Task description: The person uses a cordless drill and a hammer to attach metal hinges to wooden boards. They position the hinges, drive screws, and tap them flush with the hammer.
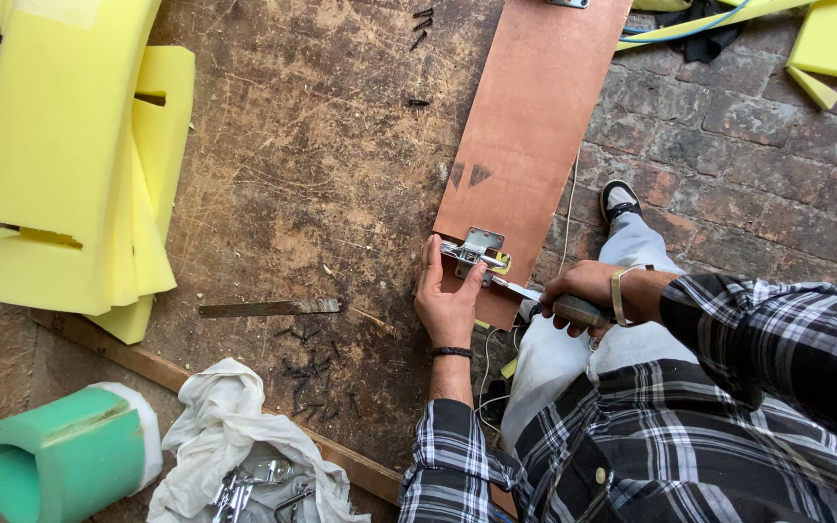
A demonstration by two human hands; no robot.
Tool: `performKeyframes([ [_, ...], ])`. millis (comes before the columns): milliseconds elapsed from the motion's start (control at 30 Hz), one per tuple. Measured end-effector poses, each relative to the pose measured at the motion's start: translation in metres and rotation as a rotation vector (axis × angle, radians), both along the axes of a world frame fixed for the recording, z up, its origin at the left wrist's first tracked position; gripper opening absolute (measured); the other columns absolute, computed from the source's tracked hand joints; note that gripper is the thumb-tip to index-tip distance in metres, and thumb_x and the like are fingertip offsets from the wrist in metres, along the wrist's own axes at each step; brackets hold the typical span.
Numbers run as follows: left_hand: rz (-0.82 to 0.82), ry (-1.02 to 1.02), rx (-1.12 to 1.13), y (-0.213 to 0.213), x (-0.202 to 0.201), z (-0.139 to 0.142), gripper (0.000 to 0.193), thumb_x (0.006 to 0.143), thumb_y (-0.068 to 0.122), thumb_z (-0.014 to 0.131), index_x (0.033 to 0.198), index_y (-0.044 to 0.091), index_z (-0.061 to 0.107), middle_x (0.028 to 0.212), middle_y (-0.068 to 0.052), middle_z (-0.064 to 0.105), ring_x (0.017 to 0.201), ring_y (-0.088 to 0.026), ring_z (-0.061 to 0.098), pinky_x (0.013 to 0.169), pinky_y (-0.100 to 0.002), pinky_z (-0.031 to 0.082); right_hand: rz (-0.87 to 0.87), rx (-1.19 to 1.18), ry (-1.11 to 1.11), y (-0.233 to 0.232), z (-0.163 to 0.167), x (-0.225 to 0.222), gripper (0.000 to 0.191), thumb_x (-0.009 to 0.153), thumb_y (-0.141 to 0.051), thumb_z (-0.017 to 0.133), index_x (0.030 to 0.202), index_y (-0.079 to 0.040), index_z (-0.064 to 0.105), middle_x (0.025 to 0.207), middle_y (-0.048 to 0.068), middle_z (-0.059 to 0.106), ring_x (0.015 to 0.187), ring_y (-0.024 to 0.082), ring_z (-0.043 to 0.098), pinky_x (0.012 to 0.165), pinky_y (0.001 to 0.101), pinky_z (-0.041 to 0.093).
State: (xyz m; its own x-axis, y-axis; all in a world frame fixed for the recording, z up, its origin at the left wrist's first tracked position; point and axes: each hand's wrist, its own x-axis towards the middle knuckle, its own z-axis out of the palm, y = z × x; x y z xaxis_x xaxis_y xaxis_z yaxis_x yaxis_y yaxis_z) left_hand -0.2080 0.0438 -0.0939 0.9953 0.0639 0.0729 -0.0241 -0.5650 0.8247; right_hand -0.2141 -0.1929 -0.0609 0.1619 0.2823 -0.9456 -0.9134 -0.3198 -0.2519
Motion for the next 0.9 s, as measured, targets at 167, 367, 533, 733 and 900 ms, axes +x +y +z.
performKeyframes([
  [167,-0.006,-0.004,-0.003,0.000,0.000,0.000,0.078,0.081,0.021,0.089,0.148,0.006,0.053,0.154,-0.017,0.054,0.145,-0.030,0.050,0.118,-0.042,0.046,0.004,0.011,-0.019,0.000,0.001,0.001,0.033,0.091,-0.033,0.063,0.098,-0.004,0.076,0.087,0.012,0.077,0.065,0.022,0.073,0.046,0.0344,0.053],
  [367,-0.001,0.026,-0.013,0.000,0.000,-0.002,0.078,0.082,0.023,0.088,0.149,0.007,0.053,0.155,-0.017,0.052,0.147,-0.030,0.048,0.118,-0.044,0.045,0.007,-0.024,-0.013,0.001,0.005,0.001,0.033,0.092,-0.033,0.063,0.099,-0.004,0.076,0.087,0.011,0.077,0.065,0.020,0.072,0.047,0.0333,0.053],
  [533,-0.003,0.004,0.010,-0.001,0.000,-0.002,0.078,0.081,0.023,0.089,0.149,0.007,0.054,0.154,-0.016,0.054,0.146,-0.031,0.048,0.118,-0.045,0.045,-0.008,0.012,-0.002,-0.008,0.003,0.004,0.033,0.091,-0.032,0.064,0.098,-0.002,0.076,0.085,0.012,0.076,0.064,0.021,0.072,0.046,0.0334,0.053],
  [733,0.007,-0.026,0.016,-0.003,0.001,0.002,0.078,0.080,0.023,0.089,0.148,0.006,0.055,0.153,-0.016,0.056,0.144,-0.031,0.052,0.116,-0.043,0.047,-0.104,0.017,0.008,-0.032,-0.005,0.021,0.031,0.089,-0.030,0.064,0.099,-0.003,0.076,0.083,0.013,0.075,0.060,0.023,0.069,0.043,0.0333,0.046],
  [900,0.004,-0.013,0.027,-0.003,0.001,0.004,0.078,0.080,0.023,0.089,0.148,0.005,0.054,0.153,-0.017,0.055,0.145,-0.031,0.051,0.117,-0.043,0.045,-0.044,-0.072,-0.051,-0.035,-0.010,0.030,0.033,0.090,-0.031,0.064,0.096,-0.003,0.079,0.086,0.012,0.079,0.063,0.021,0.071,0.044,0.0325,0.049],
])
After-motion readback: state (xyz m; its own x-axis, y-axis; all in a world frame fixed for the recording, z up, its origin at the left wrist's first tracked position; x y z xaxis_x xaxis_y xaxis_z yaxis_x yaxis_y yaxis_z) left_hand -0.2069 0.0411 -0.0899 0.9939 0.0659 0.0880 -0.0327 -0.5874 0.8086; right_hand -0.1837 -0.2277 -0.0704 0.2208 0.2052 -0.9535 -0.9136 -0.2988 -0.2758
